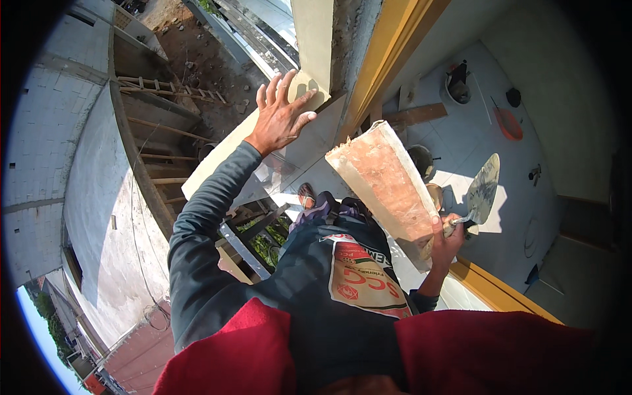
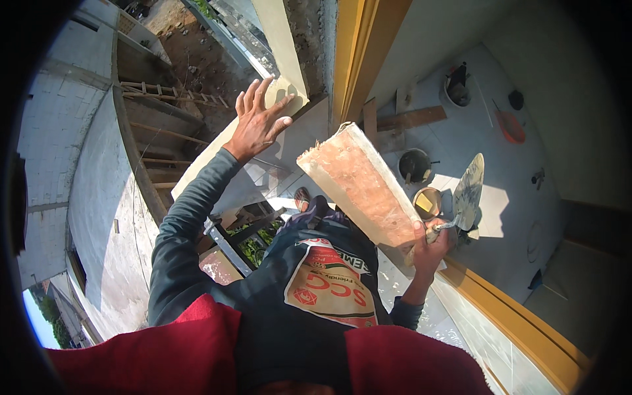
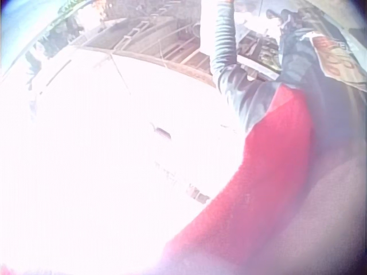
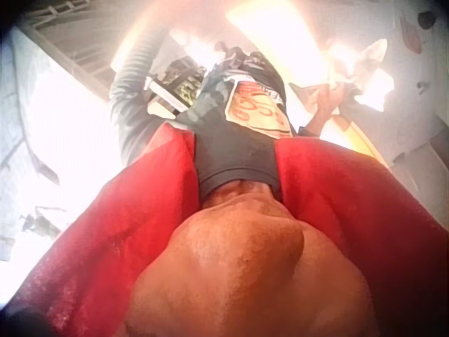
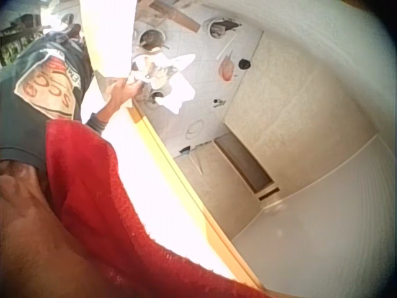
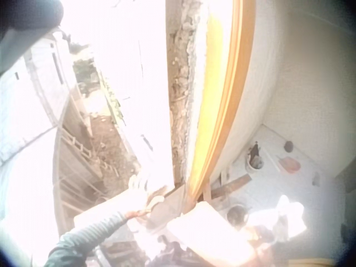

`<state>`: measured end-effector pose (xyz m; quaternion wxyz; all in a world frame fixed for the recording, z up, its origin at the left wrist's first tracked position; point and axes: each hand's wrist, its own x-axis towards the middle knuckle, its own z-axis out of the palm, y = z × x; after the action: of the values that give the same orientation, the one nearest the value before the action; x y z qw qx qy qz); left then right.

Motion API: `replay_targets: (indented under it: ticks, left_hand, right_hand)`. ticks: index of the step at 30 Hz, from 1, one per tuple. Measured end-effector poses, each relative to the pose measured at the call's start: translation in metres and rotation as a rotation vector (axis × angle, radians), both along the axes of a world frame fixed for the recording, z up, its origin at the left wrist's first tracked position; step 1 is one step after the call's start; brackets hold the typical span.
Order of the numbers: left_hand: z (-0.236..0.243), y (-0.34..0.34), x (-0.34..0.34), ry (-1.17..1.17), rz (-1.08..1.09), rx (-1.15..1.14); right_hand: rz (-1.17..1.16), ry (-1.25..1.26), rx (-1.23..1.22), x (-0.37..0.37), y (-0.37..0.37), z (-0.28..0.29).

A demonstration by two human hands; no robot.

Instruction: The person applies mortar to the side of a window frame using a trowel and a hawk, then uses a wooden board to level and shape the mortar along the corner.

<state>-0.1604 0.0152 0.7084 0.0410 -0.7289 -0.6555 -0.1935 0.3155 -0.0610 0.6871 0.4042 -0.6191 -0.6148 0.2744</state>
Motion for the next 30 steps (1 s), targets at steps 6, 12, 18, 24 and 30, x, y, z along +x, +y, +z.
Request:
replay_targets:
  ticks: [6,12,18,24,30]
  left_hand:
    - [-0.004,0.016,-0.022,0.207,0.179,-0.033]
    - [-0.005,0.022,-0.015,0.149,0.109,-0.07]
    - [0.003,0.015,-0.016,0.087,0.061,-0.101]
    - [-0.007,0.018,-0.037,0.253,0.131,0.021]
    - [0.013,0.017,-0.031,0.265,-0.078,-0.081]
  right_hand:
    - [0.009,0.073,-0.04,-0.008,0.006,0.013]
    - [0.009,0.101,-0.043,-0.008,0.008,0.011]
    - [0.016,0.054,-0.044,-0.007,0.007,0.01]
    - [0.013,0.063,-0.064,-0.006,0.008,0.007]
    - [0.011,0.039,-0.069,0.0,0.008,0.002]
